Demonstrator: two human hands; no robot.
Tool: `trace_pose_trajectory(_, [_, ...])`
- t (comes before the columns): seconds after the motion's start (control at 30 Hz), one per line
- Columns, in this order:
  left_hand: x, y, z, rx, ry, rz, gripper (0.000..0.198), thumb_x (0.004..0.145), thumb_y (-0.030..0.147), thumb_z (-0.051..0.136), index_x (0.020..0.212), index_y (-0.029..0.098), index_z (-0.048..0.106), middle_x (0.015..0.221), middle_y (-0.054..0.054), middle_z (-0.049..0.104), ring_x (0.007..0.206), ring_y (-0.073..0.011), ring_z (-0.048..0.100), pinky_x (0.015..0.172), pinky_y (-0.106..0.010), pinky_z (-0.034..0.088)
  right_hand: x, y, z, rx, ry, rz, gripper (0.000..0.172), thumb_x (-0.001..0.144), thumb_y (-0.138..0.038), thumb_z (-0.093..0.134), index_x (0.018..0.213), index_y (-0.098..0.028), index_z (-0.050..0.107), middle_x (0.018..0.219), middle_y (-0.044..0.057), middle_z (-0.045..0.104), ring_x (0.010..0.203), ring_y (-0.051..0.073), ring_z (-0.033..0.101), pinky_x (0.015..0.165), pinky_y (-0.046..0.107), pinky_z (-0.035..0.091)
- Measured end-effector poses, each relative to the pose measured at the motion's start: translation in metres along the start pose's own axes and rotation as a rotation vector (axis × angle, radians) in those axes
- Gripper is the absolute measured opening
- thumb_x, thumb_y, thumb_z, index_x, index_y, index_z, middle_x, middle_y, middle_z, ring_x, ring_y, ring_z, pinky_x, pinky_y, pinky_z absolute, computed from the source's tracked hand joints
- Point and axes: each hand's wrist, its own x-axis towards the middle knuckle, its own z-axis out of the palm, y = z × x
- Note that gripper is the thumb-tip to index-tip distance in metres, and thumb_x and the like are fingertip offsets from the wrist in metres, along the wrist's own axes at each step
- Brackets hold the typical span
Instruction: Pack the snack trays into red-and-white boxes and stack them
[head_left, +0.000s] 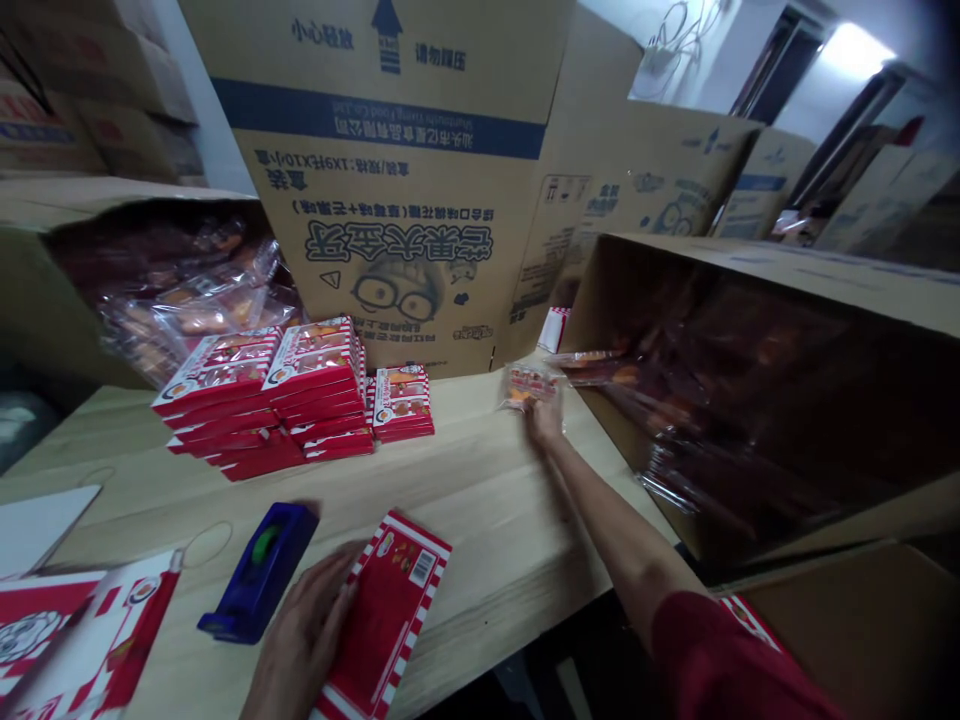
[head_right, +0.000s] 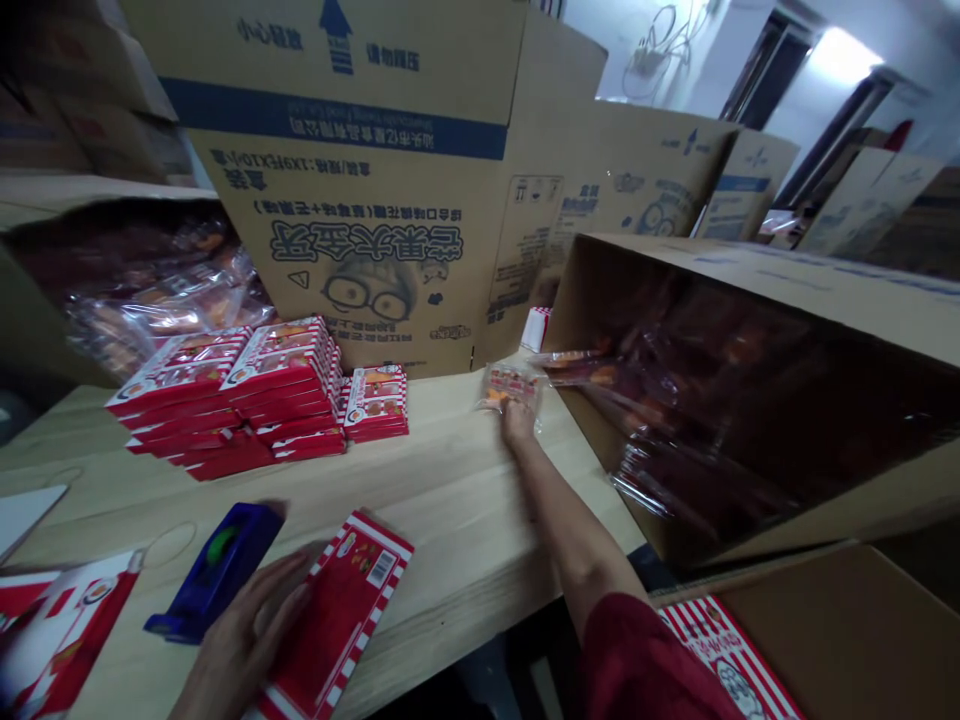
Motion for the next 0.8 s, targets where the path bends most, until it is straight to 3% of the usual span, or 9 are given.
trace_pose_trajectory(0.17, [-0.007, 0.025, -0.014, -0.188, 0.107, -0.174, 0.048, 0.085, 0.059, 0.066, 0.118, 0.026, 0.075, 0.131, -0.009, 0.073, 0.123, -0.0352, 0.068, 0.111, -0.053, 0.051, -0.004, 0.004, -0.044, 0.198, 0.225, 0.145, 0.036, 0.1, -0.037, 0.066, 0.13, -0.018, 0.062, 0.131, 0.01, 0.065, 0.109, 0.025, 0.068, 0.092, 0.047, 0.059])
trace_pose_trajectory(0.3, [0.0, 0.065, -0.008, -0.527, 0.186, -0.375, 0.071, 0.084, 0.057, 0.073, 0.146, 0.03, 0.054, 0.156, -0.011, 0.053, 0.133, -0.0348, 0.061, 0.112, -0.051, 0.051, -0.047, -0.016, -0.092, 0.408, 0.235, 0.128, 0.036, 0.105, -0.047, 0.051, 0.108, -0.015, 0.068, 0.101, 0.007, 0.07, 0.088, 0.02, 0.067, 0.08, 0.036, 0.057])
trace_pose_trajectory(0.37, [0.001, 0.082, -0.002, -0.708, 0.252, -0.429, 0.09, 0.078, 0.053, 0.082, 0.156, 0.033, 0.041, 0.165, -0.012, 0.041, 0.141, -0.0348, 0.053, 0.114, -0.048, 0.049, -0.086, -0.034, -0.103, 0.526, 0.099, 0.099, 0.042, 0.101, -0.056, 0.053, 0.094, -0.017, 0.069, 0.085, 0.004, 0.069, 0.074, 0.018, 0.064, 0.069, 0.03, 0.054])
trace_pose_trajectory(0.43, [-0.003, 0.095, 0.001, -0.901, 0.236, -0.497, 0.1, 0.071, 0.048, 0.089, 0.157, 0.031, 0.04, 0.166, -0.014, 0.039, 0.144, -0.0355, 0.05, 0.113, -0.045, 0.05, -0.133, -0.056, -0.1, 0.629, -0.104, 0.082, 0.044, 0.093, -0.061, 0.061, 0.085, -0.019, 0.07, 0.076, 0.003, 0.07, 0.067, 0.017, 0.063, 0.062, 0.028, 0.052])
trace_pose_trajectory(0.53, [-0.026, 0.106, -0.001, -1.199, -0.015, -0.579, 0.08, 0.071, 0.043, 0.091, 0.142, 0.021, 0.06, 0.145, -0.018, 0.064, 0.13, -0.036, 0.064, 0.104, -0.044, 0.056, -0.198, -0.086, -0.08, 0.748, -0.397, 0.095, 0.041, 0.092, -0.059, 0.066, 0.086, -0.019, 0.072, 0.076, 0.005, 0.074, 0.064, 0.017, 0.065, 0.06, 0.027, 0.051])
trace_pose_trajectory(0.6, [-0.049, 0.106, -0.008, -1.289, -0.087, -0.626, 0.059, 0.073, 0.038, 0.091, 0.125, 0.016, 0.072, 0.118, -0.015, 0.078, 0.108, -0.0317, 0.075, 0.092, -0.04, 0.061, -0.226, -0.1, -0.065, 0.817, -0.579, 0.105, 0.04, 0.094, -0.057, 0.064, 0.093, -0.019, 0.074, 0.082, 0.006, 0.077, 0.07, 0.019, 0.068, 0.066, 0.029, 0.053])
trace_pose_trajectory(0.7, [-0.088, 0.094, -0.032, -1.248, 0.134, -0.745, 0.043, 0.072, 0.033, 0.091, 0.107, 0.013, 0.077, 0.094, -0.009, 0.082, 0.08, -0.0221, 0.078, 0.072, -0.028, 0.062, -0.233, -0.114, -0.05, 0.809, -0.779, 0.025, 0.04, 0.092, -0.052, 0.069, 0.12, -0.023, 0.073, 0.113, 0.009, 0.079, 0.103, 0.025, 0.073, 0.094, 0.039, 0.055])
trace_pose_trajectory(0.73, [-0.101, 0.087, -0.044, -1.217, 0.242, -0.795, 0.04, 0.071, 0.032, 0.092, 0.104, 0.013, 0.077, 0.091, -0.008, 0.082, 0.076, -0.0205, 0.077, 0.068, -0.026, 0.062, -0.228, -0.117, -0.046, 0.749, -0.853, -0.057, 0.051, 0.09, -0.05, 0.073, 0.135, -0.027, 0.066, 0.13, 0.009, 0.074, 0.122, 0.027, 0.067, 0.107, 0.044, 0.05])
trace_pose_trajectory(0.8, [-0.126, 0.072, -0.073, -1.15, 0.434, -0.885, 0.039, 0.069, 0.027, 0.092, 0.102, 0.014, 0.076, 0.09, -0.007, 0.082, 0.074, -0.0203, 0.077, 0.065, -0.026, 0.062, -0.214, -0.125, -0.035, 0.513, -1.027, -0.3, 0.085, 0.084, -0.046, 0.08, 0.158, -0.035, 0.04, 0.162, 0.008, 0.048, 0.153, 0.032, 0.037, 0.125, 0.055, 0.027])
